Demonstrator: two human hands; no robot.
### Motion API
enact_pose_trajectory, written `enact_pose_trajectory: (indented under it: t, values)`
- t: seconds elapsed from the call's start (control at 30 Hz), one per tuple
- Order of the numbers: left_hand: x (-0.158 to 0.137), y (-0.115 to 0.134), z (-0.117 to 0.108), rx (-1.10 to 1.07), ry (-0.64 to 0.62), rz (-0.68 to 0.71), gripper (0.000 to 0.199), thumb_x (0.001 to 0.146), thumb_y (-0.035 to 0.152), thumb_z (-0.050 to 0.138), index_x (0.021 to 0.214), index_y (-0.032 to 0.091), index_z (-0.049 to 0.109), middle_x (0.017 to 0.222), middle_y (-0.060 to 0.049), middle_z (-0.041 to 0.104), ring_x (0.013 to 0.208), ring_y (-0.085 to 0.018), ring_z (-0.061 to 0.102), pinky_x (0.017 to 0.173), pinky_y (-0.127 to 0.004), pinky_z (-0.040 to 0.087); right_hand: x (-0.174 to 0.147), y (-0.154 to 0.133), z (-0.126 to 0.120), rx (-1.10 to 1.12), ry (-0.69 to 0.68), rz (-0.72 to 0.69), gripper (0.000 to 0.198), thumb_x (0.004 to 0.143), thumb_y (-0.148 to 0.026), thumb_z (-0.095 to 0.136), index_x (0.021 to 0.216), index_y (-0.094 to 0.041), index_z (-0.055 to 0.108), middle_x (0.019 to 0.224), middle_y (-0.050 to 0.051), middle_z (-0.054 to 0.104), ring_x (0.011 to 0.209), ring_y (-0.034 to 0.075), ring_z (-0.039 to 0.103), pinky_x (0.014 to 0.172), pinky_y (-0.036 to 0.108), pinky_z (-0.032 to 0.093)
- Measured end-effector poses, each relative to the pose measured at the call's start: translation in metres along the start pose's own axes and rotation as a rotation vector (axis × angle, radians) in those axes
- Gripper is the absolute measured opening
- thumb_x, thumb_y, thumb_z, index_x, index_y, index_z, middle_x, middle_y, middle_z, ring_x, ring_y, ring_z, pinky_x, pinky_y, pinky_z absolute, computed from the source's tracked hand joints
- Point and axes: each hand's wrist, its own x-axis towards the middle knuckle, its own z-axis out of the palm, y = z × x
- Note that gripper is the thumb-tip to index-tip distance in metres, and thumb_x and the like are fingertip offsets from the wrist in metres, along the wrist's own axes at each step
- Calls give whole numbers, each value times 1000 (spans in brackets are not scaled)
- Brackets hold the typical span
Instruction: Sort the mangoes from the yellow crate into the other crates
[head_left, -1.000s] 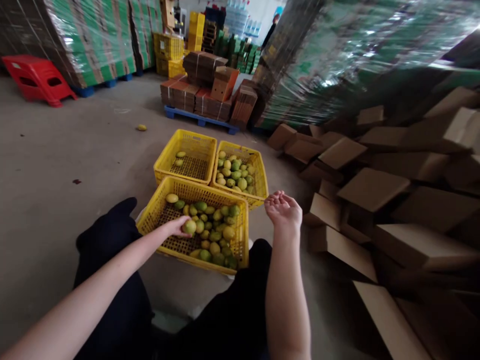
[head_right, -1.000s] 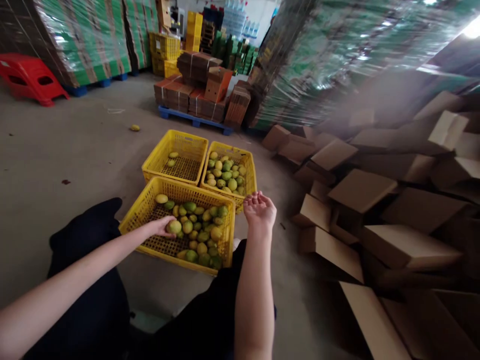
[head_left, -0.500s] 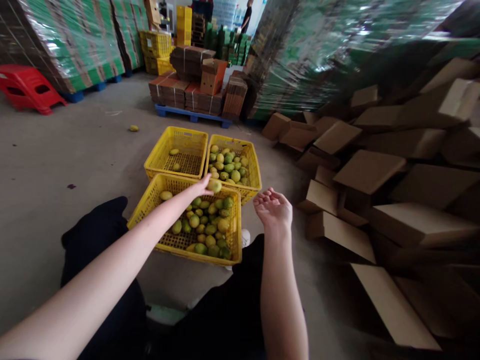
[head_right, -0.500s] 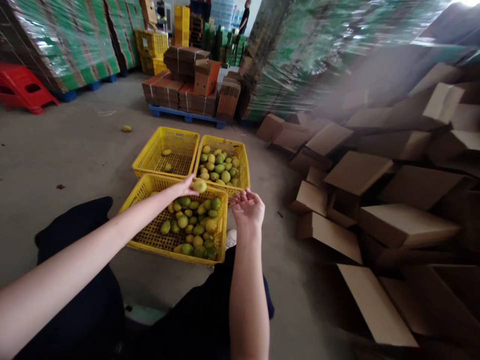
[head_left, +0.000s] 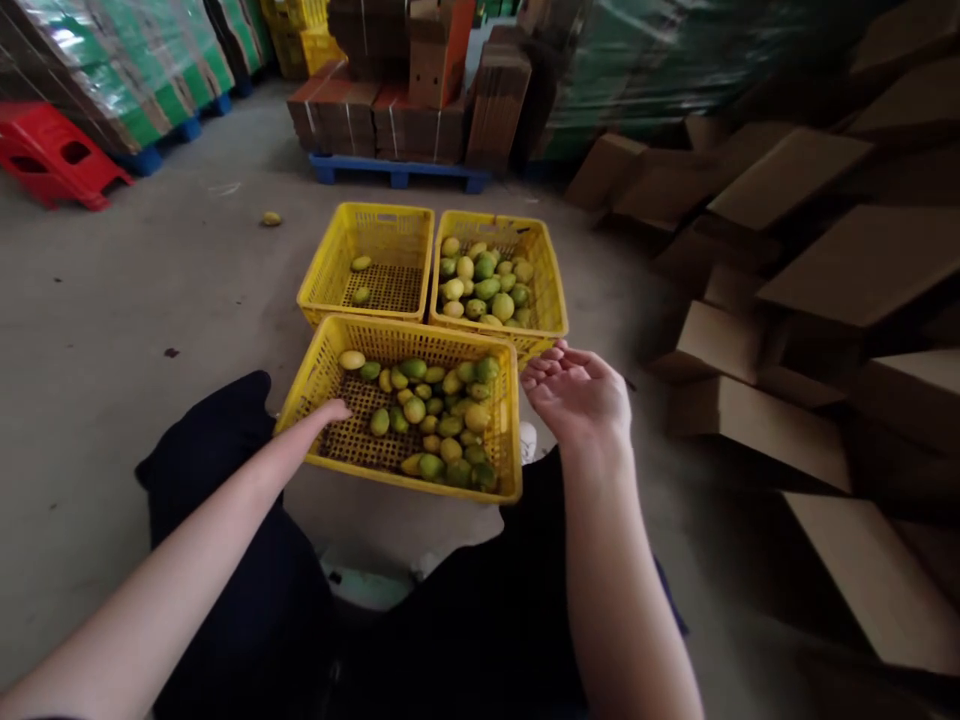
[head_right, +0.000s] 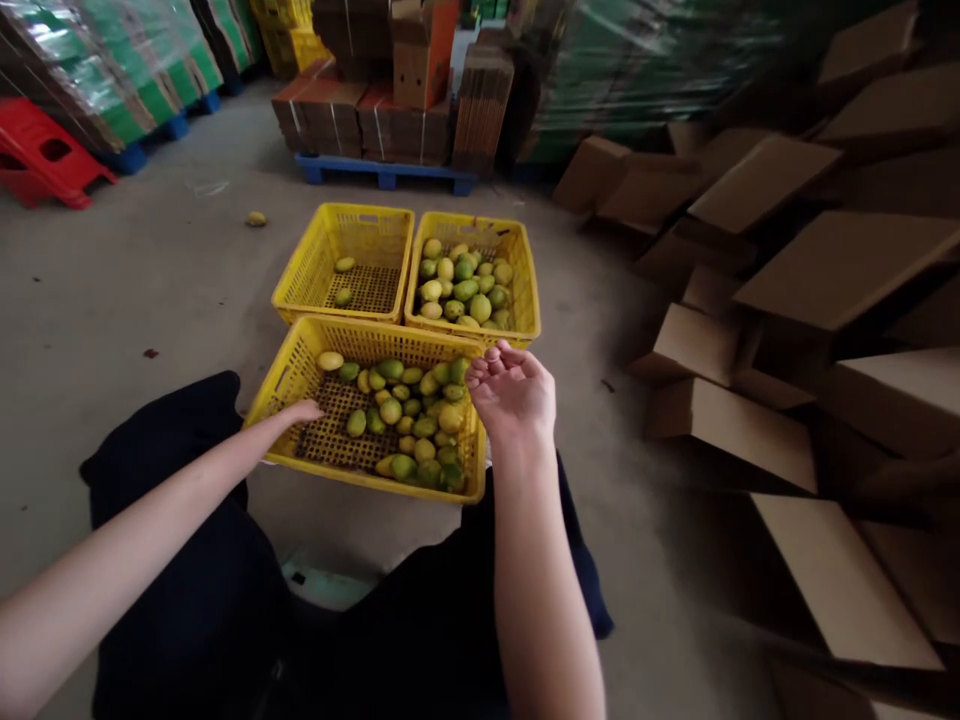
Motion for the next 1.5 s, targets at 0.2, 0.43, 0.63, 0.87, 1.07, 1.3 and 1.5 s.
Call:
enact_pose_trajectory:
  t: [0.2, 0.43, 0.63, 0.87, 1.07, 1.3, 1.5]
  values:
    - [59, 6, -4, 283, 146, 183, 14, 81, 19, 64, 92, 16, 58, 123, -21, 59, 138, -37, 42, 115, -49, 33, -8, 4, 14, -71, -8, 58, 18, 83, -8, 43, 80, -23, 54, 58, -2, 50, 52, 11, 52, 46, 23, 48]
    - [126, 14, -10, 670, 118, 219, 47, 74, 10, 62, 120, 15, 55, 134, -22, 53, 135, -40, 39, 115, -53, 28, -11, 5, 24, -146, 108, 53, 16, 77, -11, 50, 79, -25, 56, 64, 0, 51, 55, 11, 53, 49, 25, 53]
    - [140, -5, -7, 765, 130, 238, 55, 78, 11, 60, 132, 9, 48, 145, -24, 45, 139, -41, 34, 117, -50, 23, -5, 9, 11, -165, 238, 114, 20, 73, -10, 51, 80, -27, 56, 66, 2, 51, 55, 13, 54, 48, 29, 54]
    - [145, 8, -9, 612, 123, 177, 31, 81, 11, 63, 110, 11, 54, 129, -27, 58, 140, -42, 37, 118, -54, 21, 0, 8, 11, -217, 232, 99, 18, 77, -10, 47, 79, -25, 56, 64, 2, 53, 56, 13, 54, 50, 28, 54]
    - [112, 57, -33, 351, -28, 185, 43, 61, 19, 87, 81, 19, 49, 105, -15, 68, 127, -39, 52, 109, -48, 39, 13, 9, 7, -154, 71, 60, 10, 75, -11, 57, 75, -20, 58, 61, -1, 53, 55, 10, 54, 53, 23, 50]
    - [28, 154, -70, -28, -494, 268, 49, 60, 20, 84, 104, 17, 64, 101, -10, 71, 107, -28, 65, 97, -43, 47, 18, 31, 24, -98, 16, 68, 10, 66, -11, 59, 73, -19, 56, 54, -4, 52, 47, 9, 49, 47, 21, 43]
    - [-71, 151, -79, -629, -790, 318, 53, 59, 36, 76, 107, 17, 66, 91, -8, 73, 90, -26, 68, 90, -44, 53, 37, 49, 27, -148, -31, 61, 9, 69, -13, 54, 75, -20, 55, 53, -5, 51, 44, 9, 46, 45, 21, 41]
